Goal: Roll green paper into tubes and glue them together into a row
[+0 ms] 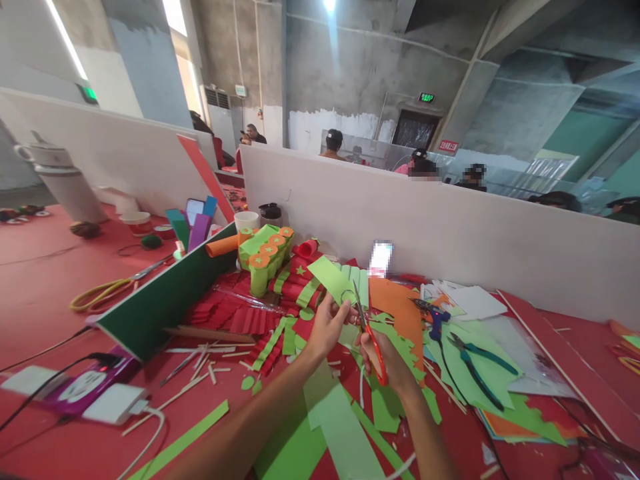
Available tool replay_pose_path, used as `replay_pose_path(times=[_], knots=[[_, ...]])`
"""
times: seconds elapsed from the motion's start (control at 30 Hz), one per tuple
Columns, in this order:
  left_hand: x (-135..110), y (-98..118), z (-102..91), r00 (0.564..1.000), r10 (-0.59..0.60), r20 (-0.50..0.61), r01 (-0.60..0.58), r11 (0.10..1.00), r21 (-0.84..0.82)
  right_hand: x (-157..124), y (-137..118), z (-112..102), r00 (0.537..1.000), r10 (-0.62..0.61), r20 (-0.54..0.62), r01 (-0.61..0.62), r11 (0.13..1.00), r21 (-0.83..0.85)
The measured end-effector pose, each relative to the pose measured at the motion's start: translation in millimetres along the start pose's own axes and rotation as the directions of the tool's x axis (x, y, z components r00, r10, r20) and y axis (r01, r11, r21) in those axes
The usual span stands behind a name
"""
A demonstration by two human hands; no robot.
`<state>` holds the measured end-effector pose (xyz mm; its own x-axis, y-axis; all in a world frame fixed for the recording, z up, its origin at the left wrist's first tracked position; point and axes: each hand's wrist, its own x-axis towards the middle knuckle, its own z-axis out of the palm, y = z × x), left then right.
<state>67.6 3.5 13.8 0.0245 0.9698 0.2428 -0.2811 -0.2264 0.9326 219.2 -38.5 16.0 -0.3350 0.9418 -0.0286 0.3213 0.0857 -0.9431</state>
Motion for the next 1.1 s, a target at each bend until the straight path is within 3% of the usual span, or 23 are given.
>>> replay_pose_path(times=[0.7,1.1], knots=[[6,0,-3.1,0.999,-0.022,-0.029,0.023,0.999,0.022,1,1,0,0.999,0.036,0.002,-0.036,0.999,0.035],[8,2,-12.5,0.996,-0.058,0.069,0.051,0.994,0.096,0,3,-3,0.999,0.051,0.016,-0.052,0.999,0.004]])
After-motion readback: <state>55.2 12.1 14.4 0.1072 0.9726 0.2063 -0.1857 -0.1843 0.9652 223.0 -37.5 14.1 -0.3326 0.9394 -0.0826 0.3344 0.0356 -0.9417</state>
